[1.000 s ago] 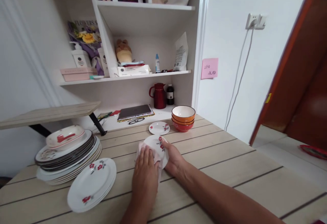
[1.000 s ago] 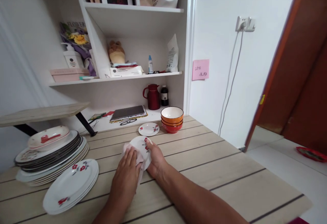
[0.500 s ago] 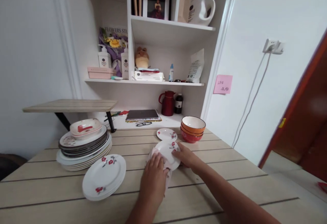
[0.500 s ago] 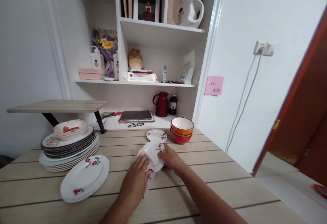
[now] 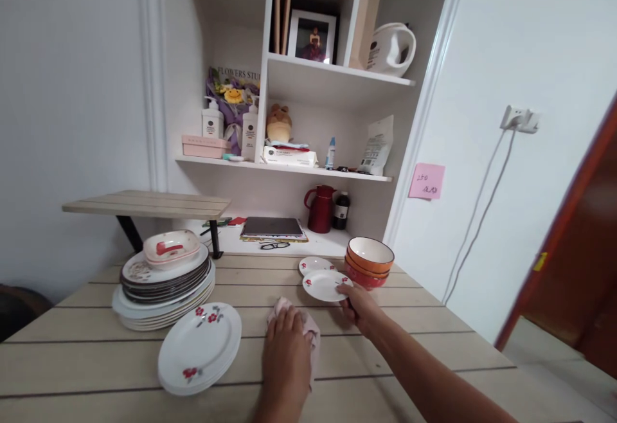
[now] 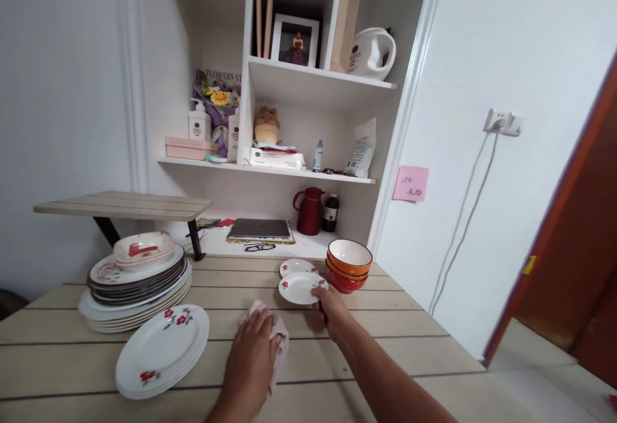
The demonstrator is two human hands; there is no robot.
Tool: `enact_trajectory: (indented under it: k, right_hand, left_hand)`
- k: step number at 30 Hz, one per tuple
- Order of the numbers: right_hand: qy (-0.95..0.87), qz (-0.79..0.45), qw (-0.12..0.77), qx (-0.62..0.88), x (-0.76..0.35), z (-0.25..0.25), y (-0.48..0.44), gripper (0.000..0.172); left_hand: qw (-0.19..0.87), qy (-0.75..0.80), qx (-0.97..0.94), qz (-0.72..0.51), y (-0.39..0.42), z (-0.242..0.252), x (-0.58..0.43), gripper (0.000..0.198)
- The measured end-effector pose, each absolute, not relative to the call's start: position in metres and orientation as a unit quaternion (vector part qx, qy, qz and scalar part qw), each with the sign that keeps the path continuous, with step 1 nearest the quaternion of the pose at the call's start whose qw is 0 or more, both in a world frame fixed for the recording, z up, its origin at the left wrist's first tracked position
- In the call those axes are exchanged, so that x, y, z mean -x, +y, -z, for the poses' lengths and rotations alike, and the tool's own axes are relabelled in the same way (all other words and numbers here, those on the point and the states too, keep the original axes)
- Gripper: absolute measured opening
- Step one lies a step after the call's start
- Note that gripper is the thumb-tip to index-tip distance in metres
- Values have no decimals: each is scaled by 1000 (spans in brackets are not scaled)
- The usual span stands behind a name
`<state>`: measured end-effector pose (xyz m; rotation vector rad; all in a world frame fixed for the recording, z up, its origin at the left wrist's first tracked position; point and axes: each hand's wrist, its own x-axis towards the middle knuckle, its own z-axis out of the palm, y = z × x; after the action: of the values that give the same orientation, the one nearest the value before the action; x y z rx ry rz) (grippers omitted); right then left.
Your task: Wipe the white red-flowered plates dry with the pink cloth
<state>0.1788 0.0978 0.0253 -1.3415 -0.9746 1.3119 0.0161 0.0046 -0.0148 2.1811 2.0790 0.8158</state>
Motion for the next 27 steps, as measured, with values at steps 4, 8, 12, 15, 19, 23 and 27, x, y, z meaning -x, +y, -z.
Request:
enact_trajectory:
  k: [4,8,12,15,19,23,27]
  right_hand:
    - [-361,-545,508,560,-167,-19,110,16]
    - [-325,-555,516,566,-162,-16,120,20]
    - [-309,-575,514,557,-159,-14,127,22]
    - [-307,-595,504,545,-160,-14,129,22]
    - [-299,-613,486,546,-164,-13,128,24]
    - [-314,-622,482,532,-164,-11,124,18]
    - [-328,-613,492,523,-162,-12,121,14]
  left_hand:
    - [13,655,-707,-265,1,11,-15,43]
    - [10,645,-710,-281,3,15,-13,43]
    - [20,642,-707,-297,5,19,-13,44]
    - [32,642,-709,-290,5,18,-13,44]
    - [42,646,-703,-294,4,16,-14,44]
    - [50,648,-702,-291,3,14,-14,44]
    - [49,643,-706,-293,3,14,-13,43]
